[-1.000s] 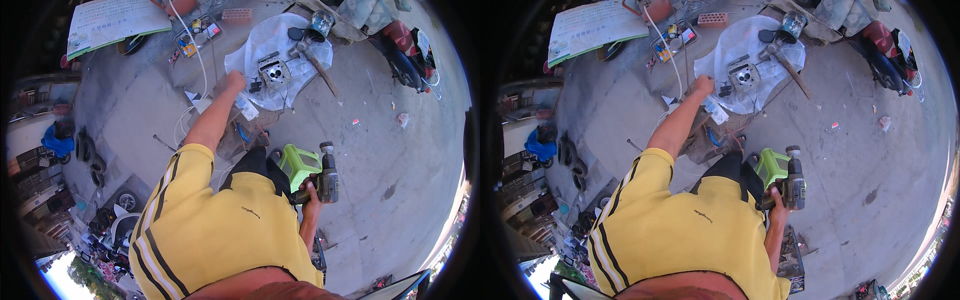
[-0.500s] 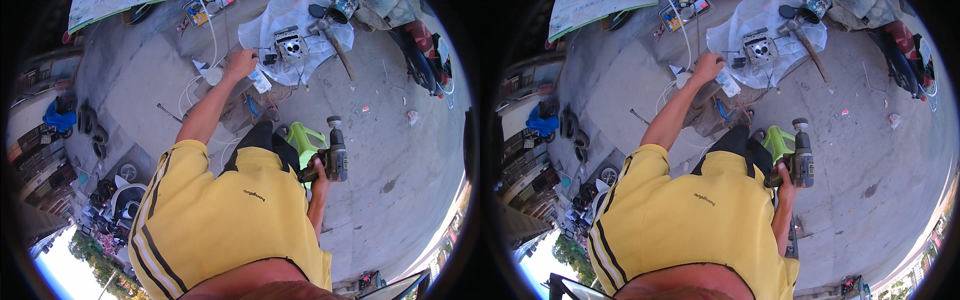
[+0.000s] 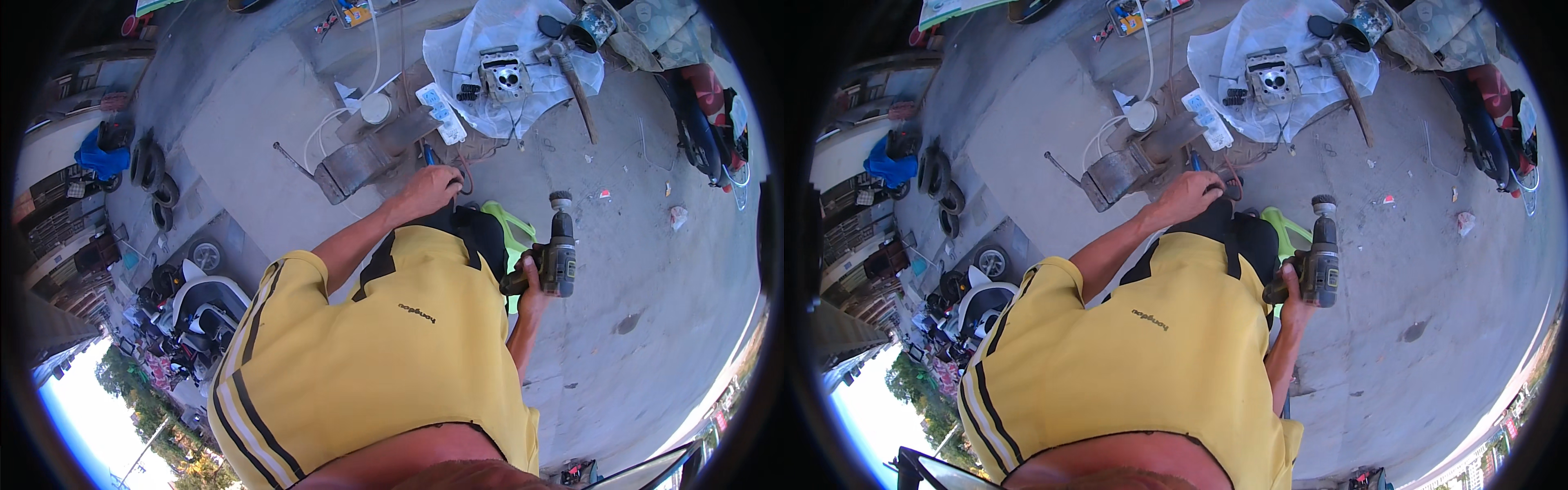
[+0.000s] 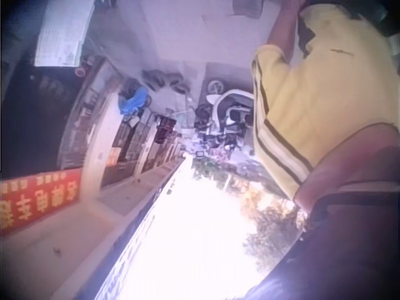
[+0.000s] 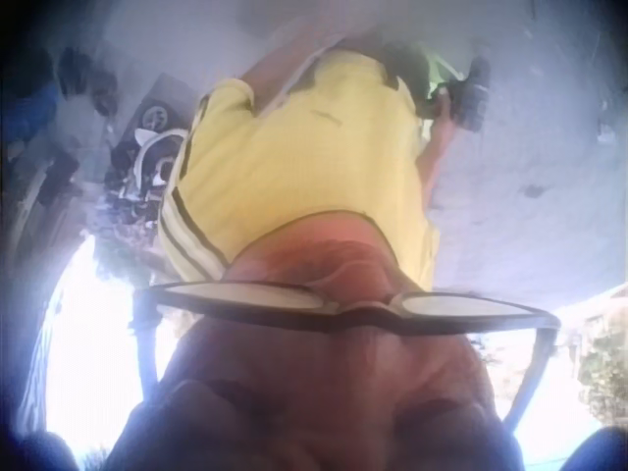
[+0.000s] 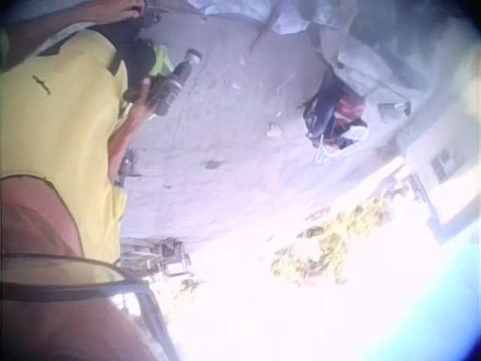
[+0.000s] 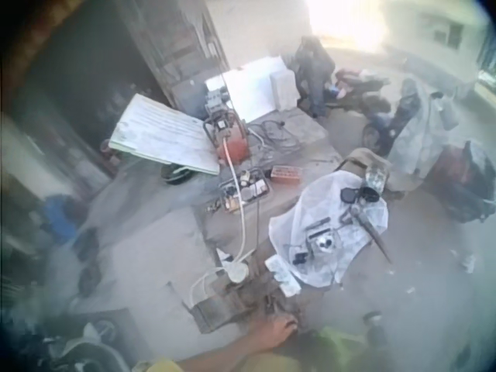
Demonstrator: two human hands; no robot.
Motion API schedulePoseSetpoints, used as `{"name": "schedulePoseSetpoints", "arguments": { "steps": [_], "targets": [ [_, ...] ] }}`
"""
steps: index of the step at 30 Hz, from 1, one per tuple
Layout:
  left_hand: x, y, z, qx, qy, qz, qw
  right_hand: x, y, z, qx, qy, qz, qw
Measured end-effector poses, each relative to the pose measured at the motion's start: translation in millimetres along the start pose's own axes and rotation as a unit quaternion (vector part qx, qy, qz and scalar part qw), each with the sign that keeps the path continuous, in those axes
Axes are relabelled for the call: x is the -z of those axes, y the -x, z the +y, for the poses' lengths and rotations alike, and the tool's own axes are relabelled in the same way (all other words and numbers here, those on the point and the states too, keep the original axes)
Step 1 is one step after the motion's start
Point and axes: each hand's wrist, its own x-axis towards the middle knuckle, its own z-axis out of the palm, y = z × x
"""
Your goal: The person uses a cordless drill to bore a hole into a metal rod clamped in a bench vise. They briefly remove the drill bit, swap it for another, and then continue drilling the same rod.
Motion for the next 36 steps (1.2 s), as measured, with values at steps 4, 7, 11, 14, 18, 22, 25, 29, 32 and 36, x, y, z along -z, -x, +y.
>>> {"name": "schedulePoseSetpoints", "arguments": {
  "steps": [4,7,11,14,18,22,25,29,32,36],
  "targets": [
    [-29,44,-19,0.093,0.023,0.011,0.995,-7,1,-7,0.000,0.044,0.008,0.999],
    [-23,63,-21,0.154,0.034,0.068,0.985,2,-5,2,0.023,0.083,-0.010,0.996],
    [-4,75,-10,0.192,-0.027,0.151,0.969,5,-18,-10,0.015,0.118,-0.054,0.991],
    [10,76,-13,0.171,-0.150,0.225,0.948,3,-30,-20,-0.009,0.129,-0.072,0.989],
    [34,69,-8,0.156,-0.264,0.294,0.905,14,-56,-34,-0.001,0.189,-0.103,0.977],
    [21,48,13,0.126,-0.250,0.309,0.909,29,-85,-55,0.063,0.274,-0.098,0.955],
    [8,31,22,0.094,-0.225,0.272,0.931,39,-93,-56,0.043,0.244,-0.086,0.965],
    [-16,-25,42,0.028,-0.209,0.230,0.950,57,-99,-59,0.022,0.239,-0.061,0.969],
    [-24,-89,62,-0.038,-0.201,0.238,0.949,71,-102,-61,0.012,0.234,-0.060,0.970],
    [-26,-198,83,-0.112,-0.262,0.278,0.917,92,-103,-54,-0.022,0.234,-0.055,0.970]
  ]
}}
